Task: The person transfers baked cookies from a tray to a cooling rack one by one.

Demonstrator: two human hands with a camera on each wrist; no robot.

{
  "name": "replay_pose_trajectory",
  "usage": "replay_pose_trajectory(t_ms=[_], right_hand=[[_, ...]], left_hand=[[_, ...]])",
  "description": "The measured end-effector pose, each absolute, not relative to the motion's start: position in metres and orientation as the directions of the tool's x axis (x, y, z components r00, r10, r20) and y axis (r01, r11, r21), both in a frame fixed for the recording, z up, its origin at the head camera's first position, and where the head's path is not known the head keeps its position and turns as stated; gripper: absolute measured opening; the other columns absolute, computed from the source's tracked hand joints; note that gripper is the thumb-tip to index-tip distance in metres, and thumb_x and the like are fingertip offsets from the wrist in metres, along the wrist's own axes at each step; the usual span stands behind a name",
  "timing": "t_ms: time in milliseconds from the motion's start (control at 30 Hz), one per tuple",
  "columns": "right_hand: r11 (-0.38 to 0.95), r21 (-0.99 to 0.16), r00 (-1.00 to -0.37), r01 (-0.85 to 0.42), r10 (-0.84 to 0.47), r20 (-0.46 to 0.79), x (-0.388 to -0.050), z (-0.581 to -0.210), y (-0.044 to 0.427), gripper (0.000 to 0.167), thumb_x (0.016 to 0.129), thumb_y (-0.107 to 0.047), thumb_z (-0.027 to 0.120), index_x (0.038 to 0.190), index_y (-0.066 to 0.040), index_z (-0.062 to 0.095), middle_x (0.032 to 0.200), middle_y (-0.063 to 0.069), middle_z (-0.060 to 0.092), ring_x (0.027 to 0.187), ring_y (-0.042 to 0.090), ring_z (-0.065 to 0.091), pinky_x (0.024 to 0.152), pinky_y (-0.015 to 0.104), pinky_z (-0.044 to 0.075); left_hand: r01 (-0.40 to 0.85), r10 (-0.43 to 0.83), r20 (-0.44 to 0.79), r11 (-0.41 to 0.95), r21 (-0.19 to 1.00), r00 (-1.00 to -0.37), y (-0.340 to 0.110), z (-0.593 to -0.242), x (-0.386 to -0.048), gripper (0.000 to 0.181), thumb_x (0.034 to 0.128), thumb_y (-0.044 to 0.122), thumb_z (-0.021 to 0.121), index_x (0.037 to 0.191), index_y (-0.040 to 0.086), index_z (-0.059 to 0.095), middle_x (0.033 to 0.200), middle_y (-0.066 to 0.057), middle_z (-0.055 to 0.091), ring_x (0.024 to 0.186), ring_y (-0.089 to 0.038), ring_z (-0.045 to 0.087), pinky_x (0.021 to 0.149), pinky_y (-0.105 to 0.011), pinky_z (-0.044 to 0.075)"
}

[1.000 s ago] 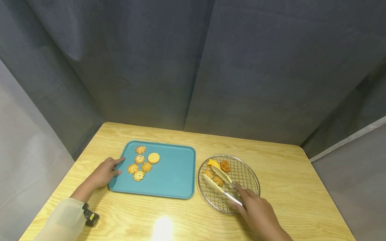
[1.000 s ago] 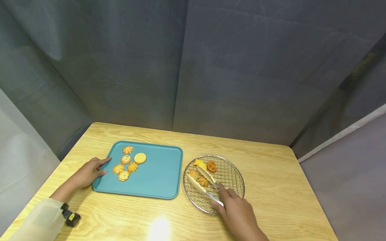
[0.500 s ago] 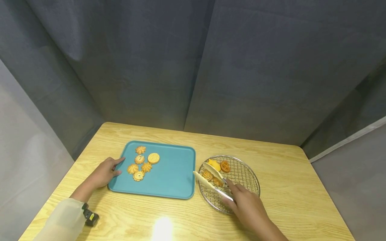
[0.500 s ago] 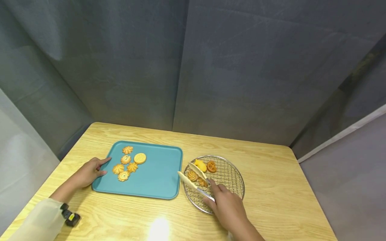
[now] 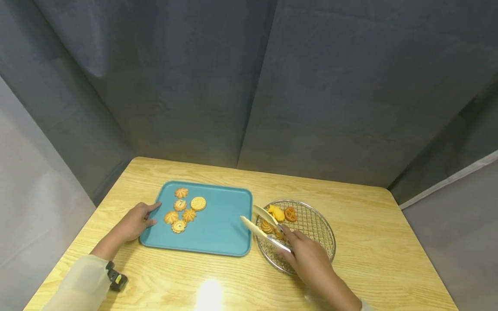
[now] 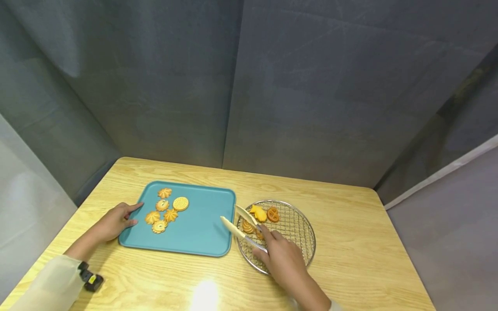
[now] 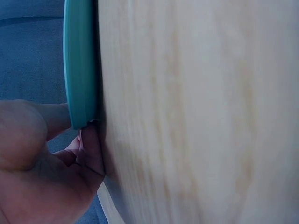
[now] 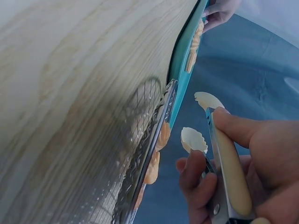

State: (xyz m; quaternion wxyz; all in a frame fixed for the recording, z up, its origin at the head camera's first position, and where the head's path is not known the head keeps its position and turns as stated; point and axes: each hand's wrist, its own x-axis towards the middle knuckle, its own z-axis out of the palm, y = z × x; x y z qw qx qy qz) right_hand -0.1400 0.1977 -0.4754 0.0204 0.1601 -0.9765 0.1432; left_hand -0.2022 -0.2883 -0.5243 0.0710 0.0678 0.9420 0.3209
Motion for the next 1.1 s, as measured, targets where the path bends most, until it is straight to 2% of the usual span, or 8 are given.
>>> replay_pose_trajectory(t_ms=[67,100,267,333,467,667,867,1100], right_hand=[[0.902,-0.282,-0.945,-0.326,-0.313,0.094,-0.142,-0.476,0.194,0.068,0.095,-0.047,0.072,0.149,-0.01,0.055,0.128,0.021,0.067,0.101,0.039,0.071,0.085,0.057,0.056],[0.901,-0.286,-0.945,-0.326,-0.313,0.093,-0.143,-0.476,0.192,0.068,0.094,-0.047,0.072,0.15,-0.01,0.055,0.128,0.022,0.067,0.101,0.039,0.071,0.085,0.057,0.057],[0.897,-0.292,-0.944,-0.331,-0.316,0.1,-0.149,-0.475,0.18,0.07,0.092,-0.045,0.075,0.151,-0.012,0.054,0.12,0.014,0.071,0.076,0.019,0.065,0.07,0.043,0.056],[0.894,-0.293,-0.941,-0.34,-0.323,0.105,-0.151,-0.474,0.175,0.071,0.092,-0.044,0.076,0.151,-0.012,0.054,0.12,0.014,0.071,0.076,0.021,0.066,0.071,0.044,0.056],[0.885,-0.3,-0.934,-0.357,-0.341,0.109,-0.153,-0.474,0.165,0.068,0.094,-0.044,0.074,0.15,-0.012,0.054,0.128,0.02,0.068,0.092,0.035,0.072,0.079,0.052,0.058],[0.871,-0.295,-0.919,-0.393,-0.381,0.101,-0.158,-0.475,0.147,0.069,0.095,-0.047,0.072,0.15,-0.009,0.054,0.125,0.02,0.068,0.09,0.035,0.071,0.077,0.052,0.057],[0.862,-0.328,-0.919,-0.386,-0.391,0.054,-0.163,-0.479,0.132,0.07,0.097,-0.048,0.069,0.152,-0.008,0.052,0.132,0.022,0.065,0.105,0.041,0.069,0.085,0.057,0.056],[0.851,-0.332,-0.91,-0.407,-0.41,0.067,-0.165,-0.486,0.125,0.069,0.096,-0.045,0.071,0.149,-0.005,0.054,0.126,0.019,0.068,0.094,0.037,0.071,0.077,0.052,0.057]], left_hand=[[0.082,0.173,-0.092,0.787,0.611,-0.981,-0.288,-0.523,-0.202,0.059,0.0987,0.001,0.065,0.151,-0.011,0.041,0.092,-0.011,0.044,0.082,-0.023,0.043,0.068,-0.031,0.038],[0.081,0.173,-0.093,0.789,0.609,-0.981,-0.288,-0.522,-0.202,0.058,0.0988,0.001,0.065,0.151,-0.011,0.041,0.092,-0.011,0.044,0.082,-0.023,0.043,0.068,-0.032,0.038],[0.081,0.177,-0.097,0.787,0.612,-0.979,-0.29,-0.522,-0.202,0.059,0.0989,0.002,0.065,0.151,-0.011,0.04,0.092,-0.012,0.044,0.083,-0.023,0.042,0.069,-0.032,0.038],[0.081,0.179,-0.099,0.785,0.614,-0.979,-0.29,-0.524,-0.202,0.059,0.0989,0.002,0.065,0.151,-0.011,0.04,0.092,-0.011,0.043,0.082,-0.023,0.042,0.068,-0.032,0.038],[0.082,0.181,-0.1,0.782,0.617,-0.978,-0.291,-0.526,-0.203,0.059,0.0988,0.002,0.065,0.151,-0.01,0.04,0.091,-0.011,0.043,0.082,-0.022,0.041,0.068,-0.031,0.037],[0.08,0.181,-0.098,0.773,0.629,-0.979,-0.291,-0.525,-0.202,0.059,0.0985,0.002,0.065,0.151,-0.01,0.041,0.089,-0.009,0.041,0.08,-0.022,0.04,0.066,-0.029,0.036],[0.072,0.176,-0.102,0.768,0.636,-0.979,-0.293,-0.525,-0.2,0.06,0.0987,0.002,0.065,0.152,-0.009,0.04,0.089,-0.01,0.04,0.08,-0.022,0.039,0.066,-0.03,0.035],[0.075,0.176,-0.1,0.772,0.631,-0.979,-0.294,-0.527,-0.199,0.06,0.0984,0.002,0.066,0.152,-0.009,0.041,0.089,-0.009,0.04,0.08,-0.022,0.04,0.066,-0.03,0.036]])
